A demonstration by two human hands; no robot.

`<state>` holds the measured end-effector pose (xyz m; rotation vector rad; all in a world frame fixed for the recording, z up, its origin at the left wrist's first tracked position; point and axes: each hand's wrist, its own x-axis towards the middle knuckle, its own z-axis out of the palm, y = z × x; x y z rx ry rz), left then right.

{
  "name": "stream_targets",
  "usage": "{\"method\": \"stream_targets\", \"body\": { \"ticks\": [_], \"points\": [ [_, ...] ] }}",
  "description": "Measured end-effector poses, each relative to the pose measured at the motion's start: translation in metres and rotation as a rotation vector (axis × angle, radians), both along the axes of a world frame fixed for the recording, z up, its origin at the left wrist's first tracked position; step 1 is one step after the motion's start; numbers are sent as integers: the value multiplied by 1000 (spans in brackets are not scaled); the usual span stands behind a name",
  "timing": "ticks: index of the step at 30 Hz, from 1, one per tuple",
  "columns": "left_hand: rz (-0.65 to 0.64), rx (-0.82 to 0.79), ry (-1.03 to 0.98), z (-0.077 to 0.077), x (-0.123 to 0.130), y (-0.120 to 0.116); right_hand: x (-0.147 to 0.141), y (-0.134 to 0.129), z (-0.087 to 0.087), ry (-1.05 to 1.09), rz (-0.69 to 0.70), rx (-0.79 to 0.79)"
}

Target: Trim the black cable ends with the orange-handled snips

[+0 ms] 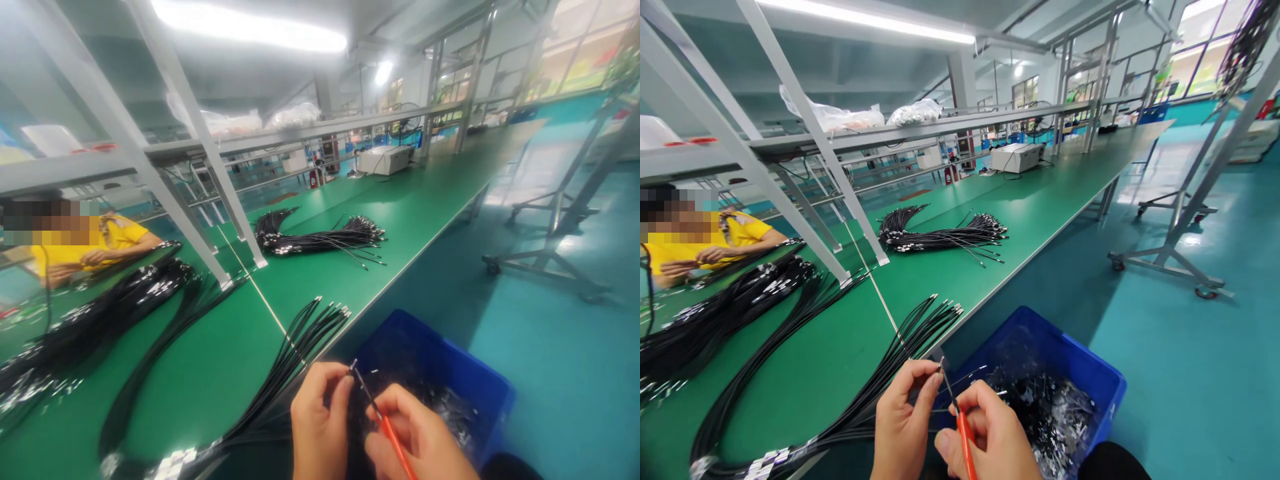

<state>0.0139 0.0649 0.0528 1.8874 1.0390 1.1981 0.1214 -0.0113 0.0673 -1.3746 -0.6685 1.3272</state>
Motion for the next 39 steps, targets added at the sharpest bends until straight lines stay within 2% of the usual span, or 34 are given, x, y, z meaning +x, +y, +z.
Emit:
{"method": "stream_targets", "body": {
  "ticks": [3, 7, 11, 16, 21, 23, 27, 29, 31, 33, 36, 39],
  "points": [
    [-40, 1, 28, 4, -1, -1, 4, -1, 2, -23, -137, 27],
    [-75, 49, 61, 11, 0, -4, 5, 6, 13, -37, -343, 65],
    [-101, 113, 103, 16, 3, -8, 5, 14, 20, 69, -479, 155],
    [-93, 188, 201, 16, 6, -13, 5, 17, 18, 207, -511, 211],
    [4, 246, 269, 11, 11, -21, 5, 20, 14, 76, -490, 184],
    [19, 218, 253, 11, 12, -22, 3, 21, 14, -5, -495, 195],
    [-60, 62, 145, 16, 10, -17, -1, 19, 17, -56, -526, 223],
    [-69, -49, 65, 20, 7, -13, 2, 15, 20, -53, -492, 246],
    [-71, -160, -7, 23, 4, -8, 11, 9, 22, -28, -390, 274],
    [-101, -264, -71, 26, 1, -3, 23, 3, 21, 64, -188, 274],
    [-166, -408, -164, 28, -2, 2, 38, -1, 13, 323, 192, 172],
    [-205, -506, -255, 30, -3, 3, 43, 1, 1, 484, 379, 160]
  ]
}}
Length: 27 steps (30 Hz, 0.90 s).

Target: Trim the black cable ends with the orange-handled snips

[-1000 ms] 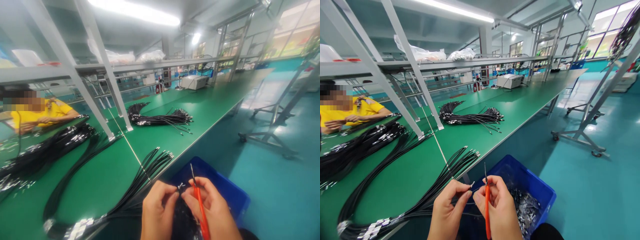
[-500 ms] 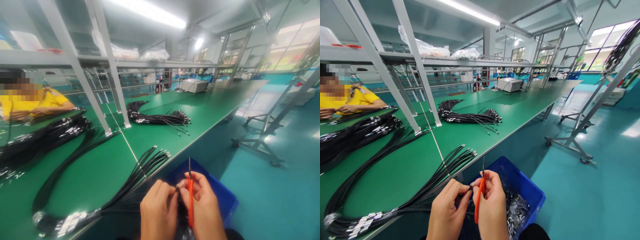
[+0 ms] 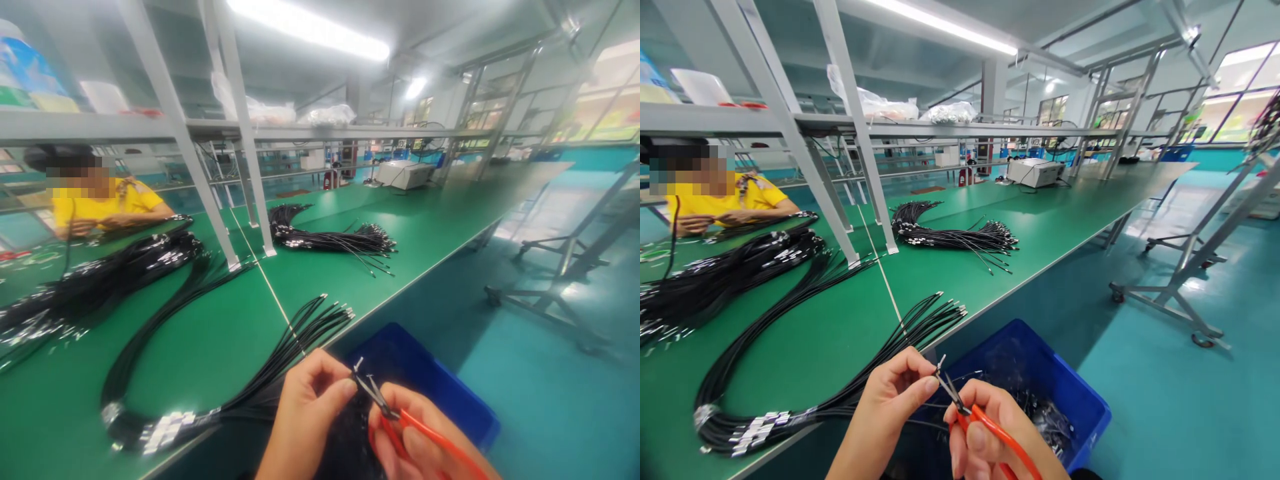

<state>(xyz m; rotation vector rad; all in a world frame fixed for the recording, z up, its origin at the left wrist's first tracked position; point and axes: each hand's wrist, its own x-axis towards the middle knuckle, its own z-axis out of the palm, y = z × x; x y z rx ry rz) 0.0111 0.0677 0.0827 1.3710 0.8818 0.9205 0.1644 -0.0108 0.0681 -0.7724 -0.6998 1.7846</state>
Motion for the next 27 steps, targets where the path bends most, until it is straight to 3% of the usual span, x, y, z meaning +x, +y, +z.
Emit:
{"method": "stream_targets", "body": {
  "ticks": [5, 15, 20, 24, 27],
  "points": [
    [19, -75, -98, 4, 1, -5, -5, 4, -4, 49, 42, 8],
    [8, -99, -126, 2, 0, -6, -9, 8, 2, -4, -19, 19],
    [20, -80, -124, -1, 0, -6, -7, 8, 3, -187, 22, -1],
    [15, -85, -118, -1, -5, -1, -8, 3, 6, -407, -47, -29],
    [5, -96, -82, -2, -4, 2, -6, 0, 9, -417, -96, 32]
  ]
}}
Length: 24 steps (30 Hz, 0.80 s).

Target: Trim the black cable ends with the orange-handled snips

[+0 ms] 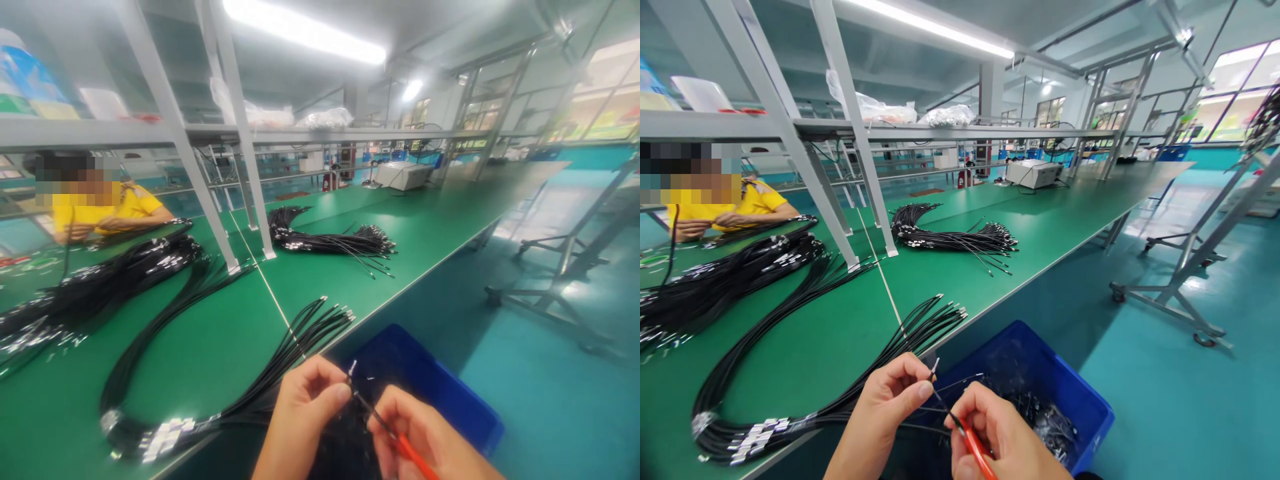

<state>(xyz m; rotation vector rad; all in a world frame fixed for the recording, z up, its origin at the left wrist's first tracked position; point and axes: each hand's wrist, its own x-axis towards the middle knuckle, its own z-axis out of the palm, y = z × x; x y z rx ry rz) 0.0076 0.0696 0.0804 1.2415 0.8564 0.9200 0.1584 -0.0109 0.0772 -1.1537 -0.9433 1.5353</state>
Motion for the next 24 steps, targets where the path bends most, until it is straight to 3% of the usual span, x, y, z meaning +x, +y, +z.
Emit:
{"method": "stream_targets", "body": {
  "ticks": [4, 6, 7, 10, 12, 14, 19, 24],
  "points": [
    [-19, 175, 236, -13, 20, -10, 11, 2, -2, 135, -229, 28],
    [-170, 412, 508, -23, 29, -14, 19, 4, -6, 173, -358, 31],
    [-170, 516, 658, -27, 31, -14, 22, 5, -7, 180, -394, 32],
    [39, 556, 871, -35, 17, 1, 30, 7, -9, 188, -404, 12],
    [233, 527, 1010, -34, -2, 15, 31, 6, -6, 203, -400, 12],
    [342, 490, 1109, -33, -23, 28, 27, 5, 2, 226, -424, 19],
    [326, 469, 1127, -32, -54, 45, 16, 7, 17, 250, -519, -12],
    [248, 451, 946, -16, -64, 54, 13, 12, 6, 231, -638, 32]
  ]
}}
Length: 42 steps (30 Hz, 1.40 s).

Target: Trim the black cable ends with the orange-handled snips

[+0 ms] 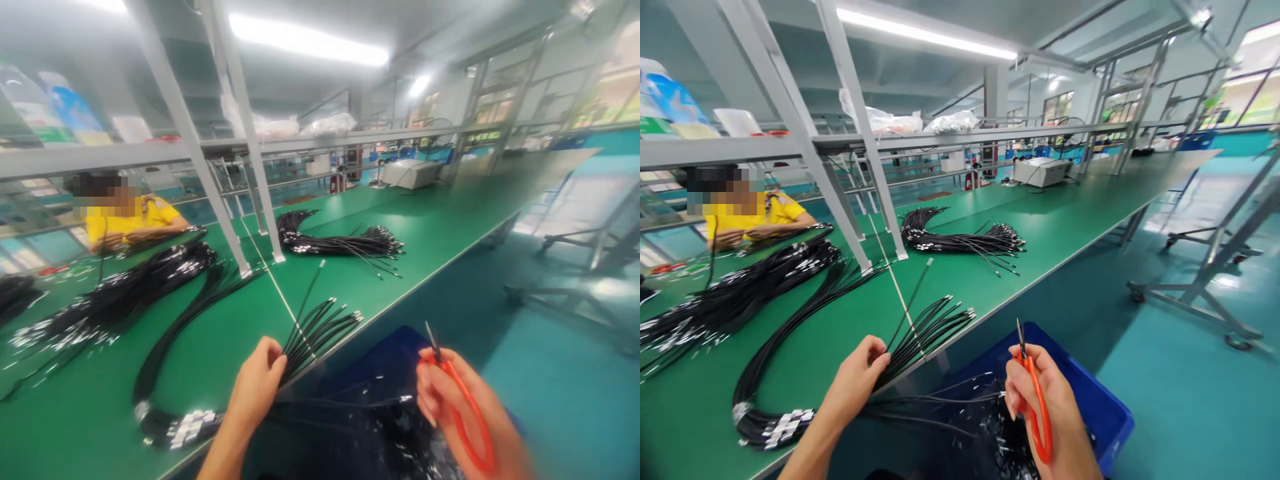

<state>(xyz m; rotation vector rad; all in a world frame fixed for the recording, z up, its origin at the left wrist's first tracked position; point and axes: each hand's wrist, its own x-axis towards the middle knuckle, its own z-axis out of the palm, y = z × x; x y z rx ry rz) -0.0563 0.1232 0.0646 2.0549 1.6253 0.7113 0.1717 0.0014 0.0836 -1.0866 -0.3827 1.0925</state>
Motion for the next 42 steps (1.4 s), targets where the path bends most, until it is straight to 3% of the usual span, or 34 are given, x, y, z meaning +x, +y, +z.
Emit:
{"method": "stream_targets", "body": {
  "ticks": [6, 11, 13, 18, 28, 34, 36, 40, 42],
  "points": [
    [-299, -8, -300, 31, 46, -25, -14, 2, -10, -37, -29, 78],
    [-482, 118, -365, 25, 75, -55, -28, -1, -4, -25, -18, 110],
    [-477, 78, -419, 17, 74, -59, -34, -2, -2, -28, -97, 103],
    [-451, -203, -529, 9, 68, -61, -44, 0, 0, -16, -240, 142],
    [-435, -333, -554, 5, 66, -60, -47, -1, 5, 22, -158, 180],
    [-522, -524, -855, 4, 68, -65, -51, 0, -4, 298, -9, 112],
    [-511, -479, -898, 9, 72, -70, -54, 2, -5, 328, -15, 91],
    [-373, -185, -796, 20, 79, -76, -60, 3, 4, 228, -86, 101],
    [-369, -205, -824, 24, 80, -75, -60, 2, 9, 185, -89, 106]
  ]
}}
